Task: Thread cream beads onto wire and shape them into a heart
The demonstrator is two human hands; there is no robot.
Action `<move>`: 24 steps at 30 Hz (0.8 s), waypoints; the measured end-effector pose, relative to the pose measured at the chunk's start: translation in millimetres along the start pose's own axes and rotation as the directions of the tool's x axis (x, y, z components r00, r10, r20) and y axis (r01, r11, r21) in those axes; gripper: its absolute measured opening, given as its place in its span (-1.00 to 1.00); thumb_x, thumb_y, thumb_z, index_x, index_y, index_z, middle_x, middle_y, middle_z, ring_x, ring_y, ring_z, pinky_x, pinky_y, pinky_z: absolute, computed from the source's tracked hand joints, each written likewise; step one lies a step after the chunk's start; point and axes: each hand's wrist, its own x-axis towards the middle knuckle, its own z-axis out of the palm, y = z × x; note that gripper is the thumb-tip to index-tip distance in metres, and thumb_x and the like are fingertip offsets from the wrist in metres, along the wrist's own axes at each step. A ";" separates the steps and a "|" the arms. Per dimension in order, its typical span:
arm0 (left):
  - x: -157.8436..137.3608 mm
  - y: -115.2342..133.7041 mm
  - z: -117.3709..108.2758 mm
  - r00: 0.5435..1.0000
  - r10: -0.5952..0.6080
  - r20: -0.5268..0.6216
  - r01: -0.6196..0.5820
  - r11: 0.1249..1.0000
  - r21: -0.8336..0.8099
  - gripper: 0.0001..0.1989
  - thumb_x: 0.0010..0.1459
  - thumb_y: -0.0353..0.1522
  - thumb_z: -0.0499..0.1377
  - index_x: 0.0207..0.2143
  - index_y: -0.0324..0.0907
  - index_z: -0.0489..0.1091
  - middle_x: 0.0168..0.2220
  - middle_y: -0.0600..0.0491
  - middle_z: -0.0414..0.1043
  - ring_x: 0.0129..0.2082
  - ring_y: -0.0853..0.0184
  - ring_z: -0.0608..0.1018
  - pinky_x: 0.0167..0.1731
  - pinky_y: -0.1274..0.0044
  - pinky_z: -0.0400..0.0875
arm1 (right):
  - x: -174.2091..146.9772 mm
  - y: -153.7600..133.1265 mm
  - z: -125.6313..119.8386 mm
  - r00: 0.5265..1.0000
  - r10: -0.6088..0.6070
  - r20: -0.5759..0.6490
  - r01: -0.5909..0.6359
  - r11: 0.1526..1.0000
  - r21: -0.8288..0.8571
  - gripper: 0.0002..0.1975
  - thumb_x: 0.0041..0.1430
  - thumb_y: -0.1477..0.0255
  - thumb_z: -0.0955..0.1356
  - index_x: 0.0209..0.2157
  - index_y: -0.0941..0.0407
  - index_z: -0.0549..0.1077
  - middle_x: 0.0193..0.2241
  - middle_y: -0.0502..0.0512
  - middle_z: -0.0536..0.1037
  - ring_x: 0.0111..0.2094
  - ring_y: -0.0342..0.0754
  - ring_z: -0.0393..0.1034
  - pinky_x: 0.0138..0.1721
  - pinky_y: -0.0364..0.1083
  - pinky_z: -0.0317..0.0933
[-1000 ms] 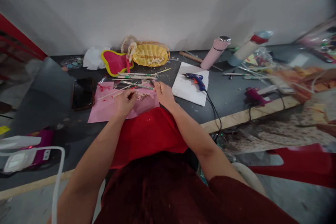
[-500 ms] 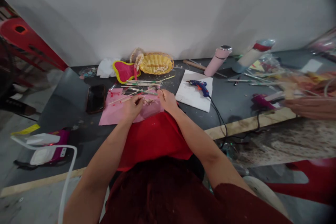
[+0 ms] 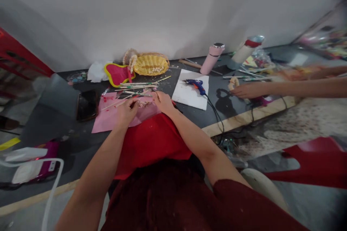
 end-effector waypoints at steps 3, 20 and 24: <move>1.0 -1.9 0.6 1.000 0.010 -0.012 -0.010 1.000 -0.006 -0.75 0.18 -0.21 0.10 -0.29 -0.14 0.51 -0.37 0.05 0.57 -0.36 0.32 0.55 -0.32 0.54 0.32 | -0.2 -0.5 -0.2 1.000 -0.010 0.020 0.010 1.000 0.012 -0.65 0.40 0.31 0.13 -0.39 0.10 0.39 -0.40 0.10 0.56 -0.28 -0.07 0.43 -0.19 -0.12 0.18; 1.2 -4.6 2.8 0.999 0.032 -0.017 -0.032 0.999 0.005 -0.75 0.17 -0.18 0.10 -0.30 -0.10 0.51 -0.39 0.07 0.56 -0.41 0.34 0.53 -0.36 0.53 0.33 | -0.9 -0.7 -1.4 0.995 -0.092 0.036 0.092 0.995 -0.022 -0.62 0.42 0.29 0.10 -0.39 0.10 0.38 -0.40 0.09 0.54 -0.27 -0.07 0.40 -0.17 -0.13 0.18; 1.2 -4.2 2.2 1.000 0.013 -0.012 -0.013 1.000 0.005 -0.75 0.16 -0.18 0.11 -0.30 -0.10 0.51 -0.39 0.06 0.56 -0.40 0.33 0.53 -0.34 0.52 0.34 | -0.7 -0.4 -1.2 0.995 -0.093 0.032 0.094 0.995 -0.026 -0.63 0.42 0.29 0.10 -0.39 0.09 0.37 -0.39 0.09 0.54 -0.27 -0.08 0.40 -0.17 -0.13 0.17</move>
